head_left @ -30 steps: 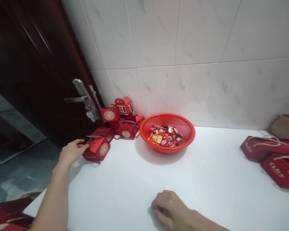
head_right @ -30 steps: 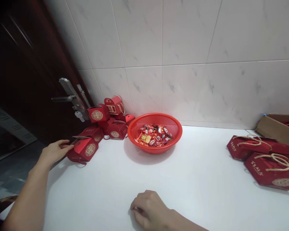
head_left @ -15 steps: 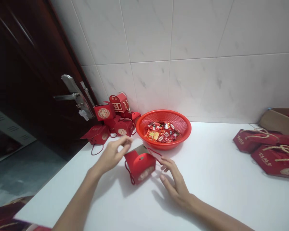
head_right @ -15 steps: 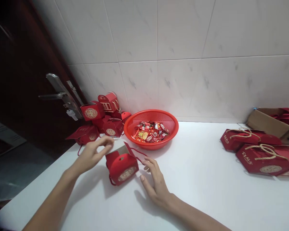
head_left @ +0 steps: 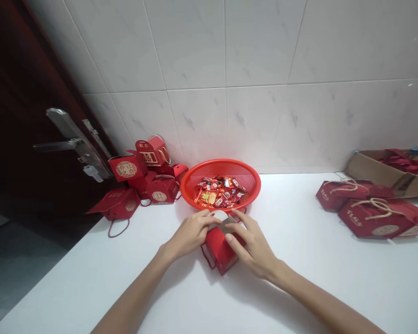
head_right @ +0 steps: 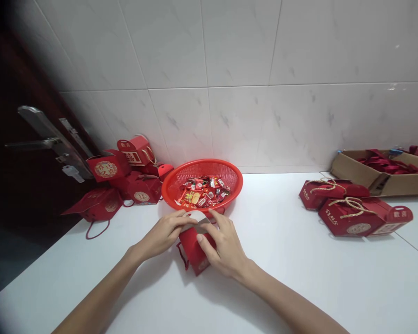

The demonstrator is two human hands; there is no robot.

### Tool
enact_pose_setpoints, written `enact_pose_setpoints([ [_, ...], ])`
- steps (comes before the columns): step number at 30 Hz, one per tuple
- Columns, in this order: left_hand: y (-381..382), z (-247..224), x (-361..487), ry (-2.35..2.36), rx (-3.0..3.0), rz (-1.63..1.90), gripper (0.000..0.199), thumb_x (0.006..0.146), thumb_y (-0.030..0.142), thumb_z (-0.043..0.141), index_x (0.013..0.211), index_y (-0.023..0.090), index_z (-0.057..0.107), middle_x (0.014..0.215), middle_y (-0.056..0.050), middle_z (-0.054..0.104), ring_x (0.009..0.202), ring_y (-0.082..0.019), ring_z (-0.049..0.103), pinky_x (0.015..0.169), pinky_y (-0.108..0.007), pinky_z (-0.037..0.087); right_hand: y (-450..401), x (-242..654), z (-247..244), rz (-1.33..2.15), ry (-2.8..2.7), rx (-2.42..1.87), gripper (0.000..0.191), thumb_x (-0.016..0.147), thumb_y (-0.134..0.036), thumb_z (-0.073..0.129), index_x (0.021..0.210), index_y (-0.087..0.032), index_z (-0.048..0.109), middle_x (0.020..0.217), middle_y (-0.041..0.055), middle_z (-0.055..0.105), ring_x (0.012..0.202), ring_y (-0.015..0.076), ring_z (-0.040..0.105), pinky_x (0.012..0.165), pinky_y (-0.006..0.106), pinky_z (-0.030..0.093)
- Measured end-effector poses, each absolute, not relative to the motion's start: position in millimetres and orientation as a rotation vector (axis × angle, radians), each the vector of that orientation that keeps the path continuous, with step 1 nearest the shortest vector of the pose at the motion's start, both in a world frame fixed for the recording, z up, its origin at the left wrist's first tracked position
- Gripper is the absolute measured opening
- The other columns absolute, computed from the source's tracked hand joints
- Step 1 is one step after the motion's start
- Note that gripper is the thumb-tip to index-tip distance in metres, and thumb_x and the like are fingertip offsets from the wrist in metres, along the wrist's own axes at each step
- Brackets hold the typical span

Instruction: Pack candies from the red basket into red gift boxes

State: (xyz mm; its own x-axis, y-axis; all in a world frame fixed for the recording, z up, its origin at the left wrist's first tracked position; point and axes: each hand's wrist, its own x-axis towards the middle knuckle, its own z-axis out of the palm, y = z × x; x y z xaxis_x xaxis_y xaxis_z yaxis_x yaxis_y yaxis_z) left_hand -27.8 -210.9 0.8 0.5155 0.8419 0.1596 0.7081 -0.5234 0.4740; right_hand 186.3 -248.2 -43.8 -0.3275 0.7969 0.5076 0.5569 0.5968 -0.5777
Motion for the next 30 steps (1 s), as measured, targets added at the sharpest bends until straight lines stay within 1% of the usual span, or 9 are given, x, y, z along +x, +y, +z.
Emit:
enact_pose_setpoints([
  [5, -209.1, -1.0, -31.9, 1.276, 2.225, 0.587, 0.041, 0.092, 0.016, 0.04, 0.105, 0.022, 0.078, 0.098, -0.005, 0.071, 0.092, -0.02, 0.065, 0.084, -0.029, 0.048, -249.3, 191.1, -23.7, 0.855, -1.928, -1.084, 0.035, 0.1, -0.043, 0.048, 0.092, -0.02, 0.074, 0.129, 0.014, 0.064, 0.127, 0.0285, 0.057, 0.099, 0.04, 0.049],
  [9, -210.9, 0.9, -29.6, 1.341, 2.17, 0.598, 0.036, 0.094, 0.031, 0.046, 0.101, 0.022, 0.079, 0.093, -0.005, 0.071, 0.086, -0.021, 0.065, 0.08, -0.03, 0.048, -247.6, 193.8, -15.7, 1.091, -1.786, -1.033, 0.042, 0.096, -0.051, 0.054, 0.077, -0.02, 0.073, 0.115, 0.0106, 0.069, 0.108, 0.0252, 0.065, 0.082, 0.033, 0.051],
  [13, -215.8, 0.9, -20.8, 1.42, 2.059, 0.628, 0.039, 0.094, 0.047, 0.05, 0.087, 0.022, 0.079, 0.09, -0.005, 0.073, 0.085, -0.022, 0.066, 0.078, -0.031, 0.047, -244.9, 194.8, -15.3, 1.183, -1.73, -0.979, 0.044, 0.093, -0.05, 0.06, 0.064, -0.018, 0.069, 0.118, 0.0099, 0.07, 0.107, 0.0252, 0.066, 0.087, 0.034, 0.049],
  [16, -220.3, -0.1, -13.5, 1.52, 2.023, 0.655, 0.035, 0.09, 0.049, 0.055, 0.081, 0.022, 0.075, 0.088, -0.003, 0.074, 0.083, -0.022, 0.066, 0.078, -0.032, 0.046, -244.1, 197.5, -10.8, 1.168, -1.797, -0.999, 0.042, 0.09, -0.046, 0.065, 0.058, -0.018, 0.065, 0.119, 0.0094, 0.069, 0.105, 0.0254, 0.066, 0.091, 0.036, 0.048],
  [18, -222.7, 0.7, -10.9, 1.589, 2.044, 0.623, 0.031, 0.087, 0.048, 0.057, 0.077, 0.021, 0.07, 0.084, -0.002, 0.073, 0.078, -0.022, 0.064, 0.073, -0.032, 0.045, -244.5, 202.1, -5.2, 1.151, -1.901, -1.026, 0.031, 0.087, -0.044, 0.07, 0.068, -0.019, 0.069, 0.116, 0.0081, 0.069, 0.102, 0.0249, 0.065, 0.091, 0.036, 0.048],
  [20, -224.3, 3.4, -10.9, 1.616, 2.06, 0.583, 0.024, 0.084, 0.043, 0.059, 0.077, 0.022, 0.066, 0.083, -0.001, 0.072, 0.075, -0.021, 0.063, 0.069, -0.031, 0.043, -245.4, 208.6, 0.7, 1.151, -2.027, -1.065, 0.025, 0.081, -0.043, 0.076, 0.095, -0.023, 0.073, 0.117, 0.0068, 0.068, 0.105, 0.0257, 0.063, 0.092, 0.037, 0.048],
  [23, -225.3, 8.7, -13.7, 1.557, 2.043, 0.551, 0.016, 0.081, 0.036, 0.058, 0.079, 0.022, 0.065, 0.085, 0.0, 0.072, 0.075, -0.021, 0.064, 0.066, -0.029, 0.043, -247.0, 217.6, 6.8, 1.183, -2.181, -1.137, 0.069, 0.073, -0.042, 0.083, 0.136, -0.029, 0.057, 0.132, 0.0072, 0.062, 0.114, 0.0275, 0.059, 0.096, 0.039, 0.047],
  [28, -226.8, 9.5, -11.5, 1.605, 2.001, 0.502, 0.03, 0.086, 0.051, 0.056, 0.076, 0.022, 0.058, 0.071, 0.001, 0.067, 0.065, -0.02, 0.061, 0.059, -0.028, 0.04, -246.0, 219.0, 7.7, 1.228, -2.267, -1.281, 0.096, 0.069, -0.039, 0.083, 0.152, -0.027, 0.036, 0.145, 0.0117, 0.053, 0.125, 0.0316, 0.054, 0.1, 0.042, 0.045],
  [30, -227.1, 7.7, -8.6, 1.676, 2.027, 0.495, 0.027, 0.084, 0.048, 0.058, 0.076, 0.023, 0.055, 0.07, 0.001, 0.065, 0.066, -0.021, 0.061, 0.06, -0.028, 0.041, -244.8, 216.7, 6.3, 1.22, -2.281, -1.292, 0.106, 0.068, -0.038, 0.083, 0.157, -0.027, 0.027, 0.149, 0.0128, 0.049, 0.127, 0.0323, 0.053, 0.102, 0.041, 0.045],
])
